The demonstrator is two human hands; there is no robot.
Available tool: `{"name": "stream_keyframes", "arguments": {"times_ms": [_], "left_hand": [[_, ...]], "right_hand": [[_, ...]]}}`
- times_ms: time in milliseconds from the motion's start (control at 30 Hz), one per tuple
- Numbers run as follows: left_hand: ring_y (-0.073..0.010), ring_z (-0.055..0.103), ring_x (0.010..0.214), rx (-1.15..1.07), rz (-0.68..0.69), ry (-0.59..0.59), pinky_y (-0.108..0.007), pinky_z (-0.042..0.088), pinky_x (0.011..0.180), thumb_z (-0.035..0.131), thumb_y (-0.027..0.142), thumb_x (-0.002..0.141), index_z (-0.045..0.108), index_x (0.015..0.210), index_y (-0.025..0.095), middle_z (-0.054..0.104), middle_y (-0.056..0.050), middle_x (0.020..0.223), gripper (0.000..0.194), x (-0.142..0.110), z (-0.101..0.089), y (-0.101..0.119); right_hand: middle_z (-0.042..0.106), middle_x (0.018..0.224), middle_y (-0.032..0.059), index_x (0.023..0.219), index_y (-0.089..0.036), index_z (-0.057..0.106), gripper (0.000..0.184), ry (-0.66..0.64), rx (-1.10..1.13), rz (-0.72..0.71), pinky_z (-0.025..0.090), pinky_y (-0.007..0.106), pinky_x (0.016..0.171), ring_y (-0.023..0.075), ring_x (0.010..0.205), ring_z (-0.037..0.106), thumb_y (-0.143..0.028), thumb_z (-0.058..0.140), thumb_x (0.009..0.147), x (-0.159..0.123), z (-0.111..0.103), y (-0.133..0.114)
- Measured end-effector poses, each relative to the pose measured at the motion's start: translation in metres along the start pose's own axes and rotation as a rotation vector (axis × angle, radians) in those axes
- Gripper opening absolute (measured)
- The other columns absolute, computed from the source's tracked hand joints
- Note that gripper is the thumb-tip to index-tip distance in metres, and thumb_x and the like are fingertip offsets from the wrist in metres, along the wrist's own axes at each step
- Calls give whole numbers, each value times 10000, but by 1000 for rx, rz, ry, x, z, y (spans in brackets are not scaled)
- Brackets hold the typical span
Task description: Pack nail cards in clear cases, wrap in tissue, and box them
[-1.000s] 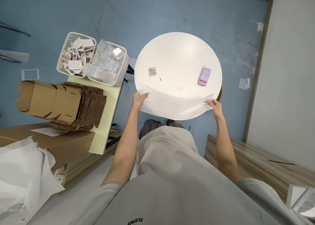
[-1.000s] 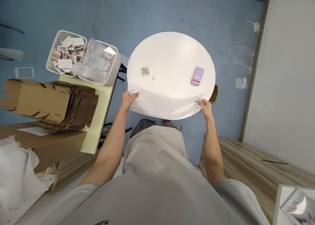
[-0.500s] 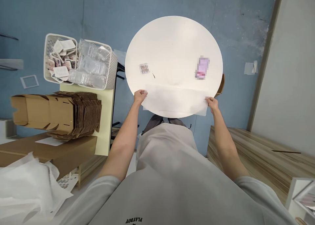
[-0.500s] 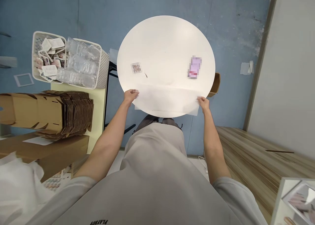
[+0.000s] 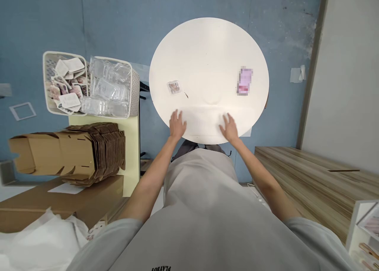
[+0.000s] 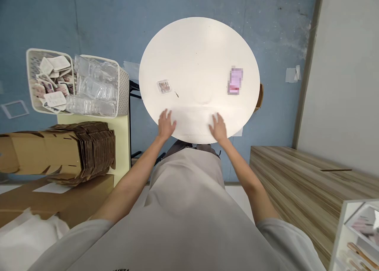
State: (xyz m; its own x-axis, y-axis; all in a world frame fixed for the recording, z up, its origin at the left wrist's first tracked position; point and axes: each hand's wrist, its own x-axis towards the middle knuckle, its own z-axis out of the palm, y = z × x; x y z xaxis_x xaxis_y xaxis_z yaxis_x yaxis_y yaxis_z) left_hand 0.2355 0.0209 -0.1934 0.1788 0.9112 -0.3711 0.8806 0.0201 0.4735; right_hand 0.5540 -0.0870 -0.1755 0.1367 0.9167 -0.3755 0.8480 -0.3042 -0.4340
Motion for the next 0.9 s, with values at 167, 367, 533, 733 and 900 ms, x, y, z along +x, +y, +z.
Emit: {"name": "stream_keyframes", "arguments": {"times_ms": [167, 367, 533, 733, 900], "left_hand": [[-411, 240, 1786, 155, 272, -344, -612, 301, 1416, 546, 270, 1055, 502, 1744, 151, 272, -183, 1909, 700, -27, 16, -2], [-406, 320, 1757, 107, 339, -443, -624, 415, 1360, 558, 222, 1044, 626, 1646, 187, 320, -154, 1897, 607, -16, 4, -28], [-352, 645, 1501, -251, 129, -288, -525, 490, 1327, 564, 241, 1058, 719, 1500, 156, 684, -200, 1595, 476, 49, -16, -36], [-344, 587, 1582, -696, -268, -48, -497, 459, 1345, 749, 253, 976, 516, 1688, 217, 492, -195, 1789, 750, 149, -45, -51], [-352, 438, 1710, -942, -322, -162, -534, 410, 1378, 839, 377, 948, 496, 1703, 298, 420, -152, 1851, 833, 181, -49, -57]], "right_hand": [[181, 1934, 191, 1787, -190, 438, 649, -266, -146, -198, 397, 602, 1364, 414, 1800, 205, -359, 501, 1164, -1, 60, -93], [267, 1906, 211, 1697, -155, 554, 570, -328, -220, -90, 443, 620, 1328, 417, 1775, 284, -247, 500, 1137, -1, 67, -115], [436, 1805, 293, 1633, -74, 593, 539, -237, -136, -41, 455, 631, 1327, 434, 1701, 409, -267, 496, 1139, 54, 59, -152], [327, 1884, 220, 1773, -102, 372, 685, -142, 276, -31, 315, 663, 1433, 368, 1764, 329, -275, 502, 1123, 190, 75, -202], [397, 1849, 228, 1747, -26, 359, 693, -233, 444, 44, 313, 597, 1445, 323, 1710, 425, -190, 567, 1107, 253, 91, -228]]}}
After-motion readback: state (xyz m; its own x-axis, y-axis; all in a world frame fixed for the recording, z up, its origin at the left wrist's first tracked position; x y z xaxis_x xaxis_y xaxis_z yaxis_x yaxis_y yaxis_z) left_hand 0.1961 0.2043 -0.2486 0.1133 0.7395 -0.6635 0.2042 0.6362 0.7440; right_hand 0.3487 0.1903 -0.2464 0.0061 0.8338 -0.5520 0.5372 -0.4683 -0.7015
